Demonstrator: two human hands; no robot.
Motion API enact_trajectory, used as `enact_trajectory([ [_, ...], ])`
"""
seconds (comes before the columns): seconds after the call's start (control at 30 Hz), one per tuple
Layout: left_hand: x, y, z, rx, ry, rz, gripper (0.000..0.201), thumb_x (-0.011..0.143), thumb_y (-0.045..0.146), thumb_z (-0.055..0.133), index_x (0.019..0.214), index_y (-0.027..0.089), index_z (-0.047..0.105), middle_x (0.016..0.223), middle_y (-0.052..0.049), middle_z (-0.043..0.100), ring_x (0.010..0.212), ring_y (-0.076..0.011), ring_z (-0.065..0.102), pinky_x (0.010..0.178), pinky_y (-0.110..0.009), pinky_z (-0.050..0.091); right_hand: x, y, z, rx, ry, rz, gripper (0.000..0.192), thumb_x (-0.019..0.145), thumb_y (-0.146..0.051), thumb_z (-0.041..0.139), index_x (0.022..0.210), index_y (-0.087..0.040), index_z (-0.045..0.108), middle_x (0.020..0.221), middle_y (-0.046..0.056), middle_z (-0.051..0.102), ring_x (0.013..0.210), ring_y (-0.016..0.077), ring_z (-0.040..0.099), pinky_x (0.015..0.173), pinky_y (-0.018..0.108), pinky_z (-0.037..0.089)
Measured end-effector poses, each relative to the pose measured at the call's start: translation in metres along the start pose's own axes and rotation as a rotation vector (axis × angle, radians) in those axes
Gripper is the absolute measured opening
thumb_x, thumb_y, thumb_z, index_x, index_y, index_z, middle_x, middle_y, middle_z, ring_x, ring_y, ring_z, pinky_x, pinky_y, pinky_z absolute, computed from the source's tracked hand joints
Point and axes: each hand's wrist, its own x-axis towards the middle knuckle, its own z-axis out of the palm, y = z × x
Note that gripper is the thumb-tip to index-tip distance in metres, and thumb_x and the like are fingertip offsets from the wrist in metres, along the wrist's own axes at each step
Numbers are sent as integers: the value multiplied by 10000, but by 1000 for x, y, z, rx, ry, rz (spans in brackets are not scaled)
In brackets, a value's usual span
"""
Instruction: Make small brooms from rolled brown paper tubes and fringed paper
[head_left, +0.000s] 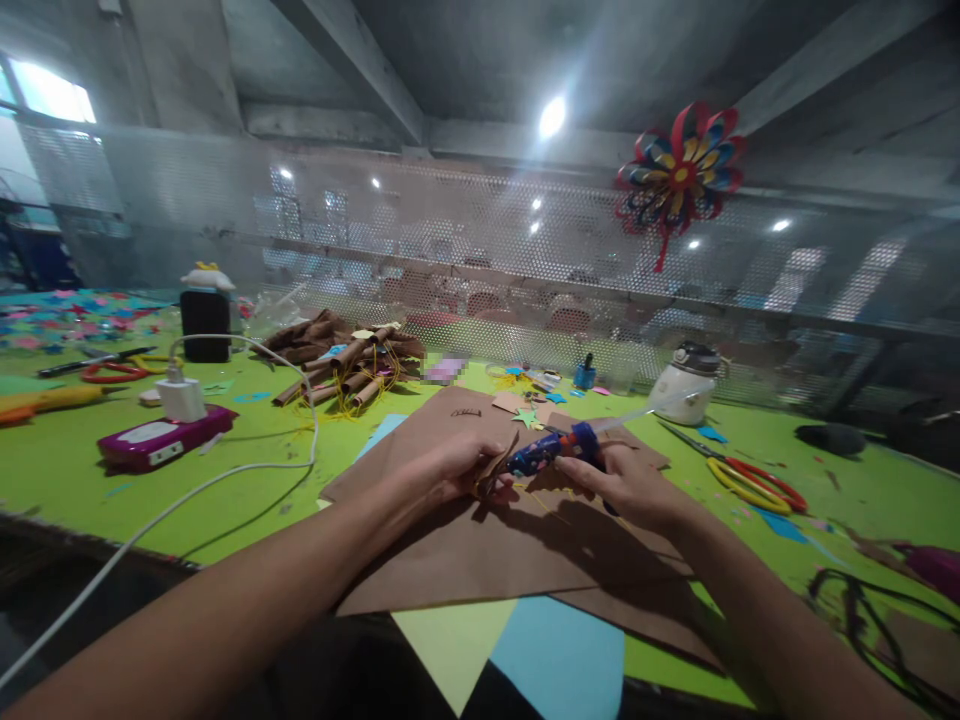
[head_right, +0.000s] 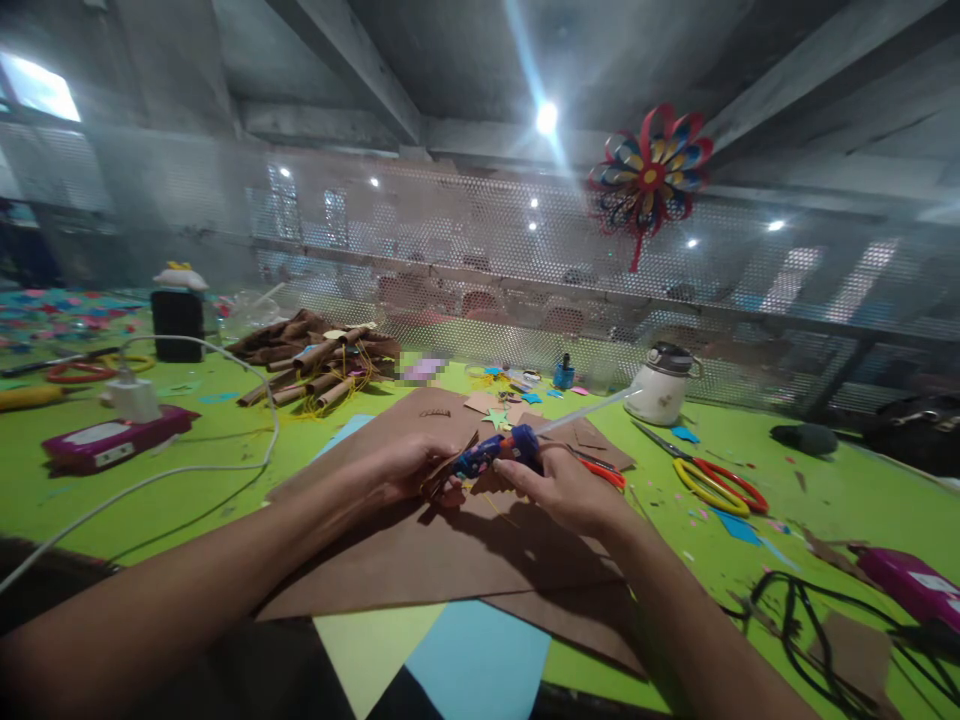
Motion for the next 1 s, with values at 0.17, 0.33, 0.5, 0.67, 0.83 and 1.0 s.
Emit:
enact_trajectory([
  [0.17,0,0,-1,-26,-27,2,214,736,180,512,784,10,634,615,-120,622,541,-184,576,672,-375,476,0,2,1,-40,21,-2,435,862,-552,460,800,-167,654,602,4,539,523,120,419,493,250,333],
  [0.33,0,1,-4,40,-103,2,248,737,224,524,794,9,634,607,-125,615,565,-199,596,600,-328,451,0,1,1,0,4,-37,404,865,-531,474,821,-168,647,616,9,553,531,120,435,505,252,351],
  [0.5,-2,2,-3,55,-85,4,252,751,234,513,822,21,628,642,-114,622,569,-188,593,609,-325,445,1,3,-1,48,5,-66,389,871,-490,480,743,-164,651,640,35,595,588,149,511,545,270,404],
  [0.67,-4,2,0,25,-97,31,206,750,235,522,767,49,611,596,-90,592,592,-206,610,660,-353,459,5,6,-1,129,27,-105,391,878,-477,472,736,-170,669,668,51,634,658,176,568,635,297,452],
  [0.83,-4,4,1,56,-17,5,240,750,222,482,822,31,608,613,-114,604,601,-238,627,612,-360,476,6,4,3,161,20,-111,420,887,-483,453,694,-173,660,692,56,645,695,177,573,660,290,457],
  [1.0,-12,8,10,75,-38,19,242,755,192,486,858,20,621,651,-117,624,577,-198,599,604,-329,465,4,4,7,153,12,-13,439,868,-543,460,755,-163,651,737,51,650,698,174,567,639,285,435],
])
